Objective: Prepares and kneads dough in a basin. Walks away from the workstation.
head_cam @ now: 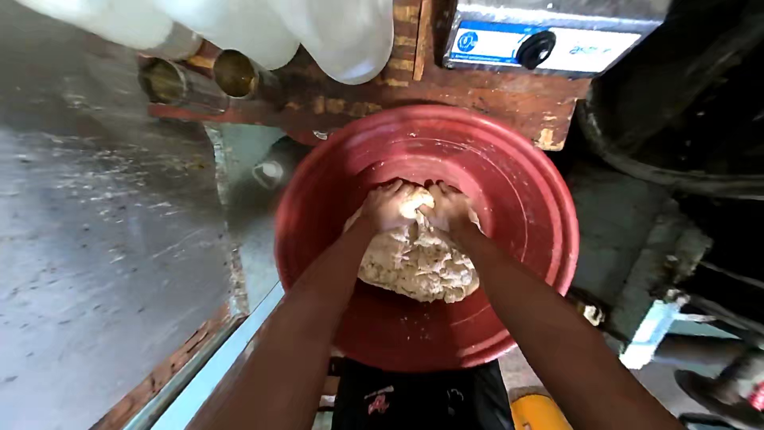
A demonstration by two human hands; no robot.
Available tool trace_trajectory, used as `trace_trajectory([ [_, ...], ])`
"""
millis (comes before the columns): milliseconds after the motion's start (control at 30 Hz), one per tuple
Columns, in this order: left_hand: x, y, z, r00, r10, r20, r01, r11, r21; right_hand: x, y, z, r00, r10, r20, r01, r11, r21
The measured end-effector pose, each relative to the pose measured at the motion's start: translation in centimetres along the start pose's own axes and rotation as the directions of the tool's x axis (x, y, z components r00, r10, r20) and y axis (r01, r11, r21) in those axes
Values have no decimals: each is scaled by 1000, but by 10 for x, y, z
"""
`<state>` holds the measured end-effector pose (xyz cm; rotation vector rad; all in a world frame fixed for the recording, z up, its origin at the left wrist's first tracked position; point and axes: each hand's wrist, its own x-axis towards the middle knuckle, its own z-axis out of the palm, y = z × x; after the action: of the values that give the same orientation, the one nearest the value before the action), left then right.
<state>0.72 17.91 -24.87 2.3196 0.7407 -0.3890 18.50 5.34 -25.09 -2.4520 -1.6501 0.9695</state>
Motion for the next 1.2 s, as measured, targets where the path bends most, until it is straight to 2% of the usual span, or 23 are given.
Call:
trace_trajectory([
  [100, -45, 33, -22, 985, -52, 162, 57, 998, -30, -42, -24, -27, 970, 111, 215, -134, 986, 96],
  [167, -100, 54, -31, 968, -35, 247, 56, 995, -77, -92, -35, -48, 931, 60, 359, -135, 973, 187],
  [267, -198, 82, -26, 958, -14, 286, 72, 978, -193, -188, -58, -64, 878, -37, 477, -148, 927, 344],
  [333, -249, 100, -11, 942, -109, 317, 162, 976, -144, -237, -86, -57, 854, -29, 520, -159, 936, 313],
  [400, -278, 119, 11, 890, -238, 388, 286, 956, -70, -264, -115, -38, 837, 15, 547, -135, 974, 180],
  [467, -277, 128, 38, 842, -343, 417, 364, 931, 32, -262, -137, -13, 829, 84, 552, -115, 993, 22],
  [533, -260, 115, 66, 858, -339, 385, 332, 939, 89, -238, -147, 12, 840, 157, 520, -126, 988, -94],
  [600, -232, 83, 77, 911, -232, 340, 220, 973, 73, -195, -146, 31, 848, 185, 497, -130, 981, -144],
  [633, -223, 67, 80, 952, -142, 272, 134, 990, 48, -179, -140, 38, 844, 180, 505, -128, 982, -137],
  [667, -216, 50, 86, 989, -25, 144, 19, 999, 45, -168, -131, 47, 868, 142, 476, -100, 989, -112],
  [700, -206, 33, 91, 996, 87, -1, -87, 994, 64, -161, -120, 58, 918, 81, 388, -53, 995, -81],
  [733, -194, 21, 92, 986, 154, -65, -149, 985, 83, -154, -108, 68, 963, 18, 268, -2, 998, -59],
  [767, -185, 15, 87, 984, 170, -56, -164, 983, 88, -149, -97, 79, 992, -51, 113, 57, 997, -49],
  [800, -179, 12, 80, 990, 144, -7, -143, 986, 83, -143, -92, 82, 997, -76, 28, 77, 996, -42],
  [833, -173, 14, 73, 993, 90, 72, -94, 994, 62, -137, -91, 76, 998, -56, 39, 57, 998, -25],
  [867, -171, 21, 66, 986, 24, 163, -30, 999, 34, -137, -92, 66, 990, -8, 141, 7, 1000, 3],
  [933, -172, 39, 56, 968, -81, 238, 76, 997, 27, -136, -94, 41, 946, 42, 323, -72, 994, 81],
  [1000, -185, 65, 32, 949, -156, 274, 170, 985, -27, -148, -93, 3, 917, 15, 399, -117, 965, 233],
  [1067, -228, 92, 12, 957, -189, 221, 231, 955, -185, -197, -86, -35, 920, 30, 391, -198, 896, 397],
  [1100, -253, 103, 10, 964, -242, 112, 265, 919, -291, -228, -81, -47, 929, 124, 350, -291, 827, 481],
  [1133, -273, 110, 16, 931, -363, -23, 315, 837, -448, -255, -77, -55, 897, 278, 343, -434, 700, 567],
  [1167, -286, 116, 27, 837, -544, -59, 394, 675, -624, -277, -75, -55, 795, 444, 414, -602, 487, 633],
  [1200, -292, 119, 38, 701, -711, 54, 476, 410, -778, -292, -74, -46, 642, 545, 540, -720, 186, 668],
])
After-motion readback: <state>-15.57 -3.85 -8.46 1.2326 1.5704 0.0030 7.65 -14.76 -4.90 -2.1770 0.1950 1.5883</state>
